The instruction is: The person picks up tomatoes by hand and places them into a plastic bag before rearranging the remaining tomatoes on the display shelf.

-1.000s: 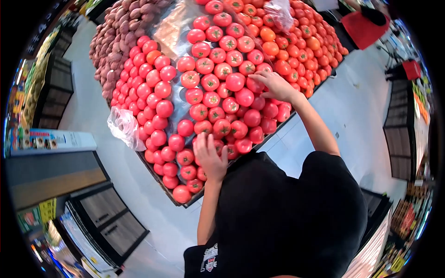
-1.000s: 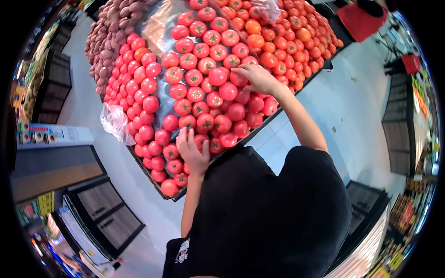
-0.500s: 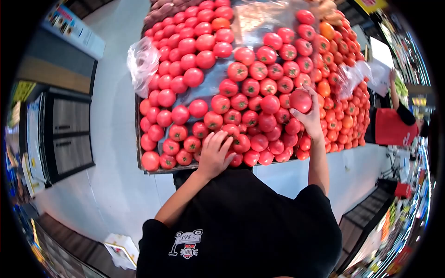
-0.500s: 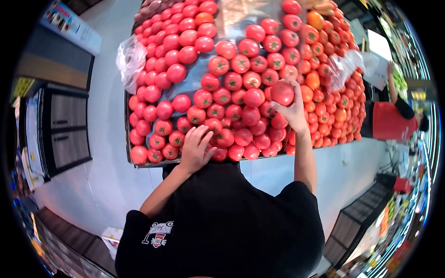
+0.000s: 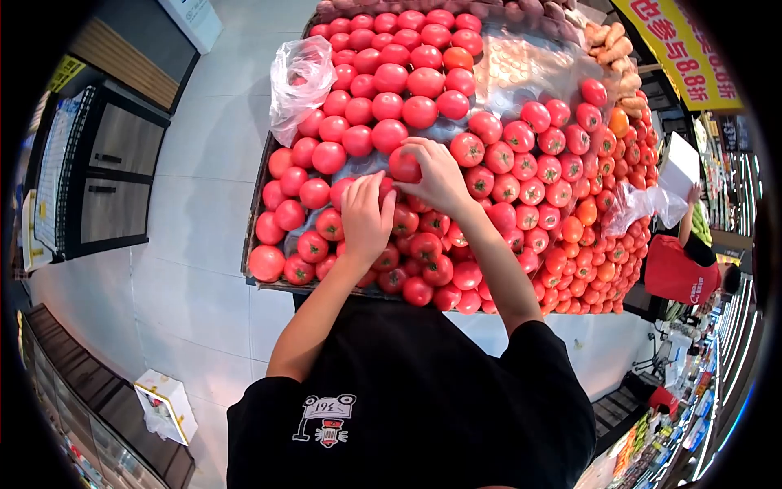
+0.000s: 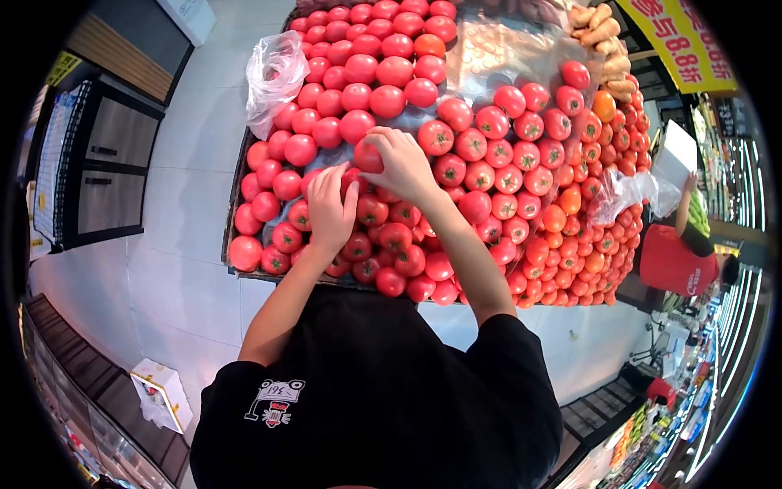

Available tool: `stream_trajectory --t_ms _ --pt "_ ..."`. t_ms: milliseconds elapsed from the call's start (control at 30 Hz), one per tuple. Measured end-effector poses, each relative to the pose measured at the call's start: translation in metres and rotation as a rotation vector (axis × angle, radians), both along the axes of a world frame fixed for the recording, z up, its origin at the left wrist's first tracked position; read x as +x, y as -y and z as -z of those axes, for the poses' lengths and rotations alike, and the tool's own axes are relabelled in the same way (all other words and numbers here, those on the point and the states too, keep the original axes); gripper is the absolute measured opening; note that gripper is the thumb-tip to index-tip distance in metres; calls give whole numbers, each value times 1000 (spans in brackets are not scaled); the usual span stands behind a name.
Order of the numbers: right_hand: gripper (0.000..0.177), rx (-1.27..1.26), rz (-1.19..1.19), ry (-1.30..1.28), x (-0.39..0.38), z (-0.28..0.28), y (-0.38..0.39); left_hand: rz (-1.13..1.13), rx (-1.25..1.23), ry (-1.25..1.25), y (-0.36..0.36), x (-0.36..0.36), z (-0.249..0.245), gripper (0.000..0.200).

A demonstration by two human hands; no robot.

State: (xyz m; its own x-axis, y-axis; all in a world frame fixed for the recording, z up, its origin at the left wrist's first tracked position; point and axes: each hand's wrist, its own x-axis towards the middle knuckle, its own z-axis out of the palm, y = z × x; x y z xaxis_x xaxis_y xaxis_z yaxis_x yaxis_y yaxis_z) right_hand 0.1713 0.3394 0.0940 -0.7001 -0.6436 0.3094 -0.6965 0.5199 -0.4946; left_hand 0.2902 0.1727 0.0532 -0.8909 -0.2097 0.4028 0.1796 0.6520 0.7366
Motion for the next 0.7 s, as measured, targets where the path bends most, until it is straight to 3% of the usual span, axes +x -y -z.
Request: stream_trajectory --t_ms 133,233,333,367,500,633,700 --pt "55 102 7 82 0 -1 -2 -10 -1 85 -5 -31 11 46" --pt "57 231 61 -134 -1 -5 -5 -25 -6 104 -15 -43 14 46" --pt "58 438 143 -96 3 -11 -5 -42 31 216 -18 -51 16 50" --pt "66 496 140 -60 3 -9 -6 -49 37 217 -18 -53 16 50" --pt "78 364 158 -226 13 -13 -13 -53 57 210 -17 -58 22 51" --pt "64 78 383 6 57 -48 -40 -44 28 220 -17 -56 17 61" --pt "58 -32 499 -26 93 -46 -58 -29 34 242 -19 -54 13 67"
